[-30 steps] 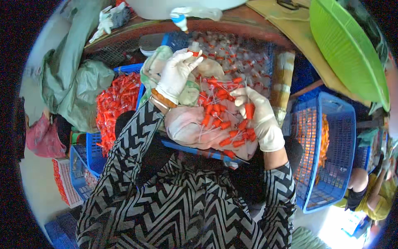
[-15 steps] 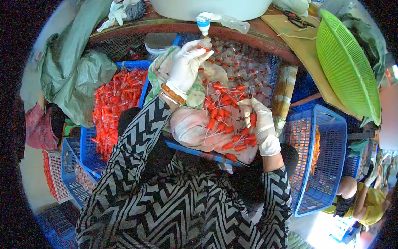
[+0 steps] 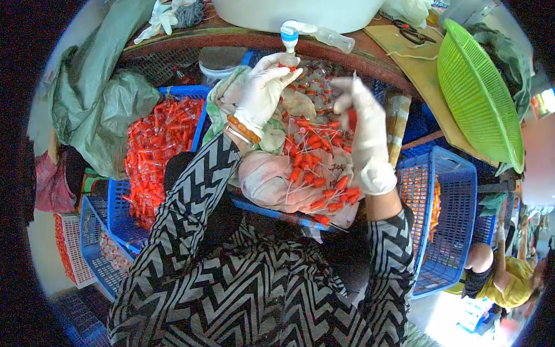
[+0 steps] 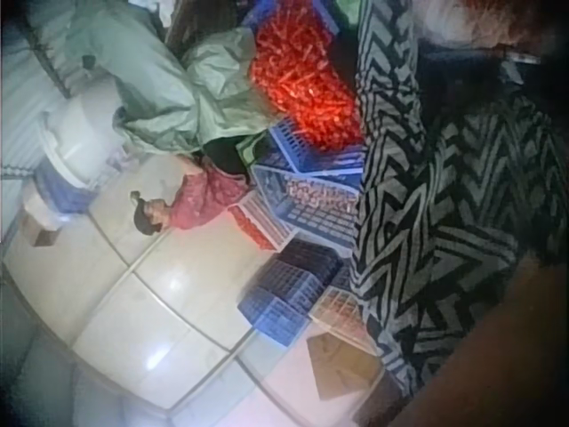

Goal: Packing small red items into plastic bags from a storage crate.

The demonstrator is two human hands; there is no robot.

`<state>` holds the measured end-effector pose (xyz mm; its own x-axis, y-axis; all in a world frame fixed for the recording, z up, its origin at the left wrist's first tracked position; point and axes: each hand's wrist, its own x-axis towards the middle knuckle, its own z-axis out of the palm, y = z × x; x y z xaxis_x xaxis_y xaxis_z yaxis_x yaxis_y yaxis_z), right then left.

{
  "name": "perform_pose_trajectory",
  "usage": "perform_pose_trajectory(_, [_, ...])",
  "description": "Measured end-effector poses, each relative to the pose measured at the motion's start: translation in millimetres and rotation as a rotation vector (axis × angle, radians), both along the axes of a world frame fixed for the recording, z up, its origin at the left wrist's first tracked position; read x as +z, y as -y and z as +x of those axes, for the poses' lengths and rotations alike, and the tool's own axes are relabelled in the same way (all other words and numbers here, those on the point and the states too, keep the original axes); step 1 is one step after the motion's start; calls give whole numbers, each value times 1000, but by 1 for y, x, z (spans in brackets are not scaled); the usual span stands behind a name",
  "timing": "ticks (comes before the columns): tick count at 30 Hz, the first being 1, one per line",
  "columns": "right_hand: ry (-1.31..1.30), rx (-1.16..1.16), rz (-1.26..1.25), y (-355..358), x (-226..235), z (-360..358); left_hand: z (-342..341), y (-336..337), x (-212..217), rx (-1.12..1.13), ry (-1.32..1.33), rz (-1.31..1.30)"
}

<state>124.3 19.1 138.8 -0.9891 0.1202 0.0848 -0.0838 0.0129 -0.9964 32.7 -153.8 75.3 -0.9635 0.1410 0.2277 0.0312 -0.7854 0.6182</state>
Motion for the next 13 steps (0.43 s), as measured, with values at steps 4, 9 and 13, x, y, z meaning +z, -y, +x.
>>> perform_pose_trajectory(4, [-10,-101,-43,3,34,-32,4,-1,6,213,-74,-434])
perform_pose_trajectory(9, [-60,-87,-231,14,17,-42,4,-2,10,173,-66,-398])
perform_pose_trajectory(13, [129,9,-207,15,-12,-42,5,1,6,252,-122,-540])
